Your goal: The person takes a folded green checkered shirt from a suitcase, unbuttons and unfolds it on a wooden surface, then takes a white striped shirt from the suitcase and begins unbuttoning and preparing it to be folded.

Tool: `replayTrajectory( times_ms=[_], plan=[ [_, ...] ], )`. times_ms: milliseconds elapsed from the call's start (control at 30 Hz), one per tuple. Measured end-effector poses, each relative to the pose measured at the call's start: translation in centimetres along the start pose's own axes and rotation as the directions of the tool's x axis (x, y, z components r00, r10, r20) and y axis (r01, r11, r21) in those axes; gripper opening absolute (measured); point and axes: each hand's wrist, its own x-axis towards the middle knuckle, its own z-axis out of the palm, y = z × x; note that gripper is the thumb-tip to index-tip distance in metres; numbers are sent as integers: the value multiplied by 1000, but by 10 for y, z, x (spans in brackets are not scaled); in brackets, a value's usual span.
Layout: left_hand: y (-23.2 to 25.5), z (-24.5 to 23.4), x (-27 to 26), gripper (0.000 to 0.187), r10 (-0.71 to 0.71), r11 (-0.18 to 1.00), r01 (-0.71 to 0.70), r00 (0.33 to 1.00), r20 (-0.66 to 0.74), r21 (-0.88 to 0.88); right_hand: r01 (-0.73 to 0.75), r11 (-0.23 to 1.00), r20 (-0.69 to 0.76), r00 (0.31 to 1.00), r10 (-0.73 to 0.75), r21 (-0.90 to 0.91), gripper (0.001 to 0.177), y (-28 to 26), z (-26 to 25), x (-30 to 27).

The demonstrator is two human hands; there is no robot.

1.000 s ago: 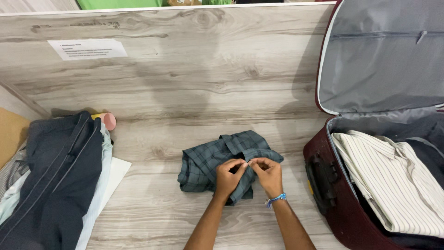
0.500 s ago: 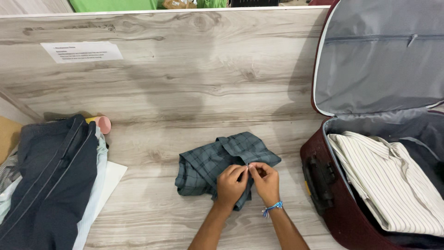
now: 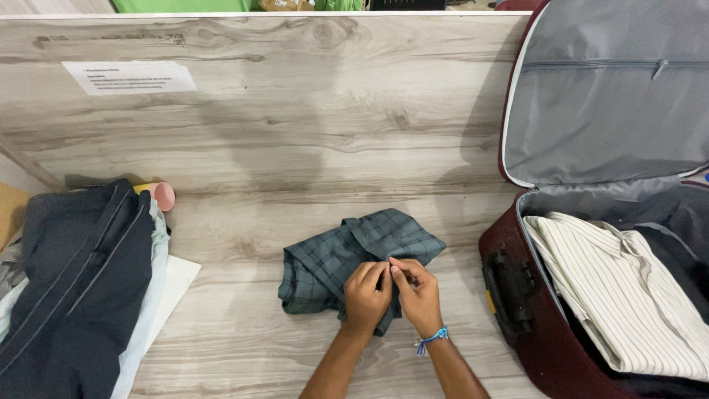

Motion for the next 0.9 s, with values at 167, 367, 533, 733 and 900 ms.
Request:
replayTrajectory(
  times_ms=[167, 367, 533, 733, 900],
  plan=[
    [6, -3, 5, 6, -125, 988, 121, 992, -34, -98, 13, 999, 38, 999, -15, 39, 21, -8, 3, -1],
    [2, 0, 7, 5, -275, 947, 268, 961, -17, -176, 31, 999, 121, 992, -36, 38, 32, -6, 5, -5],
    [2, -8, 18, 8, -74, 997, 74, 997, -14, 10, -341, 915, 259, 923, 283, 214, 47, -1, -8, 1],
    [7, -30, 38, 8, -55, 997, 63, 980, 189, -40, 242, 903, 119, 970, -213, -355, 59, -50, -17, 4],
    [17, -53, 57, 9, -106, 980, 169, 893, 437, -107, 574, 498, 246, 779, -576, -650, 37, -86, -16, 9]
  ],
)
